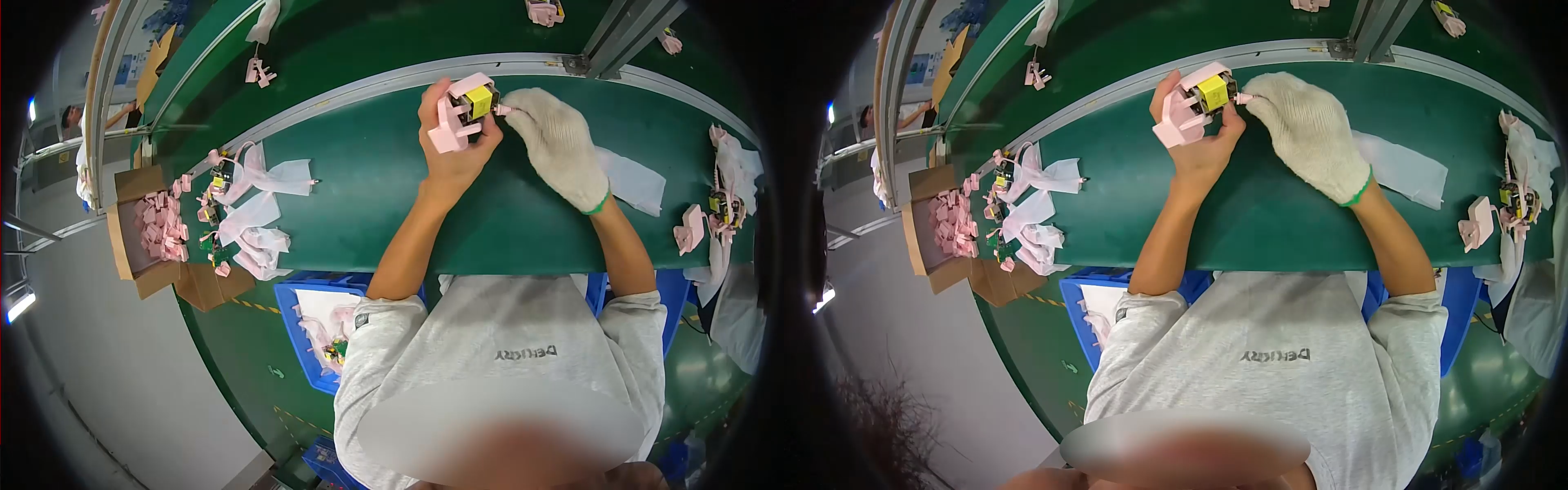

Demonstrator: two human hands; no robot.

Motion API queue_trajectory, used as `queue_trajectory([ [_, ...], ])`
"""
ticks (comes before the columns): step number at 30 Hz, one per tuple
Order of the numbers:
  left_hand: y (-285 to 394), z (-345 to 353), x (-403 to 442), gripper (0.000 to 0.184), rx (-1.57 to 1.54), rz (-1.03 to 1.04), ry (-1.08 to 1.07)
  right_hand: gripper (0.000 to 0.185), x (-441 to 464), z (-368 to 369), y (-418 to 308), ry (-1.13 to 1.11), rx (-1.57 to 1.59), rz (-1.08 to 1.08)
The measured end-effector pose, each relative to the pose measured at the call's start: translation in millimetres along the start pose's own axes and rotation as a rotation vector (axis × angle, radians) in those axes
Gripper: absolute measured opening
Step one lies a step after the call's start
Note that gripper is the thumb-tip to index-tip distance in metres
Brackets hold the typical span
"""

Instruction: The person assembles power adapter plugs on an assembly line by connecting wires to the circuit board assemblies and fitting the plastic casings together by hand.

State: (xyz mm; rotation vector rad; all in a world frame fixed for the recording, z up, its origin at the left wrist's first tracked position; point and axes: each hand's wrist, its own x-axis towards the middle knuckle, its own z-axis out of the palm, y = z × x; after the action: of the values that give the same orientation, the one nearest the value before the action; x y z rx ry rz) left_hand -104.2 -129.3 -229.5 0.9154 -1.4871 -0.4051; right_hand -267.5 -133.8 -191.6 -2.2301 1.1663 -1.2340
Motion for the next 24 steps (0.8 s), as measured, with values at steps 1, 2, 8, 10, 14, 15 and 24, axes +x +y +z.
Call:
queue_trajectory([
  [1,3,-1,2,0.072,0.005,0.022,-0.006,0.014,0,-2,2,-0.067,0.132,0.104],
  [2,6,-3,6,0.072,0.002,0.023,-0.01,0.015,0,-4,3,-0.132,0.263,0.206],
  [8,11,-6,9,0.074,0.19,-0.103,-0.183,0.018,6,-17,4,-0.251,0.208,0.236],
  [10,9,-5,7,0.074,0.168,-0.177,-0.2,0.017,9,-19,4,-0.397,0.291,0.434],
  [14,12,0,11,0.074,0.026,-0.247,-0.082,0.016,1,-1,-1,-0.009,0.073,0.088],
  [15,14,-2,11,0.073,-0.054,-0.371,-0.081,0.016,0,-2,-1,-0.009,0.076,0.091],
  [24,5,-1,4,0.07,-0.177,-0.378,-0.075,0.014,-3,-2,6,-0.067,-0.133,0.034],
])
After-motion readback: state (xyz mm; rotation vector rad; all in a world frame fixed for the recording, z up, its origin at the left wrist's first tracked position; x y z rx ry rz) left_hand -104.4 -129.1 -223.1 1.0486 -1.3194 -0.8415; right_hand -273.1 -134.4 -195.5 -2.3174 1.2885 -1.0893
